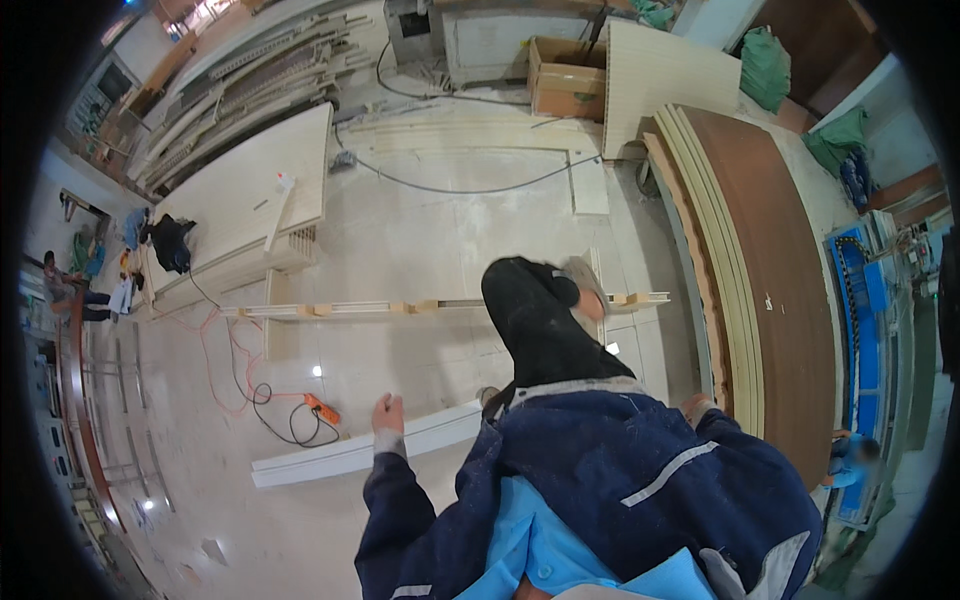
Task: The person bends a long thin metal strip into a circular shape using a bending machine. They then handle a bundle of coiled metal strips, measure a short piece with a ruler, and coil another strip by hand on a workbench.
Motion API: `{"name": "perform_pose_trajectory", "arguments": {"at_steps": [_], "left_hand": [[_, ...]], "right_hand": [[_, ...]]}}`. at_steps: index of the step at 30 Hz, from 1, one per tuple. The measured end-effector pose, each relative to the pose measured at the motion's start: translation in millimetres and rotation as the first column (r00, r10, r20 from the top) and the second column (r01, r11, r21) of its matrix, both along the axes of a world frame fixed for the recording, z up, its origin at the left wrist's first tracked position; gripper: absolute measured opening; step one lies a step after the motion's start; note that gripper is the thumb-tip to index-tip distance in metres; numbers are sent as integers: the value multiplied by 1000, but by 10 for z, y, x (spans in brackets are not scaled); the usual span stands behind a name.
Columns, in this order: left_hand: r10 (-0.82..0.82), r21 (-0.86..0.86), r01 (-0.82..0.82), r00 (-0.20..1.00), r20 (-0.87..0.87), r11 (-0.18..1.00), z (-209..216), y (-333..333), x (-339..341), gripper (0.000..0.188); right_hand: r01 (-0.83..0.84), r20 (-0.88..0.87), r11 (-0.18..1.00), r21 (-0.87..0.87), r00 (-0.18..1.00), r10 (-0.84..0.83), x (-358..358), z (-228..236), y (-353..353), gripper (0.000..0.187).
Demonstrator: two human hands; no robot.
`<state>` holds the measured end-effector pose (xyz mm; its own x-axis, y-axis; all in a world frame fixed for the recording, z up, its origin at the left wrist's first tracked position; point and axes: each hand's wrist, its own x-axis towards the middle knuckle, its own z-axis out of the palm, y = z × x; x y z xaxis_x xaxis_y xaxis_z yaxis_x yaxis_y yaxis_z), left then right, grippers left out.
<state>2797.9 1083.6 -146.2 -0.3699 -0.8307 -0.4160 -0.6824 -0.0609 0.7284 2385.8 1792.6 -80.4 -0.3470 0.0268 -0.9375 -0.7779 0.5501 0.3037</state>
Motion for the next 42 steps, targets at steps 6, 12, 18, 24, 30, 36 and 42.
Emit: {"name": "perform_pose_trajectory", "arguments": {"at_steps": [6,12,18,24,30,36,42], "left_hand": [[275,484,-228,961,-27,845,127,-301,-749,61],[445,640,-489,861,246,593,-21,-729,-1984,36],[-168,476,-118,840,516,872,604,-1248,-3570,40],[-287,485,36,843,455,874,408,-2257,-4949,42],[-413,408,205,744,525,890,-168,-3547,-6569,44],[-402,478,118,733,549,870,-672,-5579,-9230,44],[-612,60,634,712,344,771,-65,-7097,-12485,57]], "right_hand": [[68,178,885,-460,984,17,-770,-548,-1544,44],[646,146,526,-553,697,-702,-3235,-1039,-3840,44],[537,271,257,-804,714,-645,-5427,-917,-5861,44],[515,333,137,-846,712,-619,-7012,-243,-7529,44],[540,360,10,-842,575,-735,-8667,-337,-8039,45],[417,327,-221,-882,200,-924,-10591,-788,-7962,51],[123,284,-270,-955,119,-951,-12431,-672,-8182,51]]}}
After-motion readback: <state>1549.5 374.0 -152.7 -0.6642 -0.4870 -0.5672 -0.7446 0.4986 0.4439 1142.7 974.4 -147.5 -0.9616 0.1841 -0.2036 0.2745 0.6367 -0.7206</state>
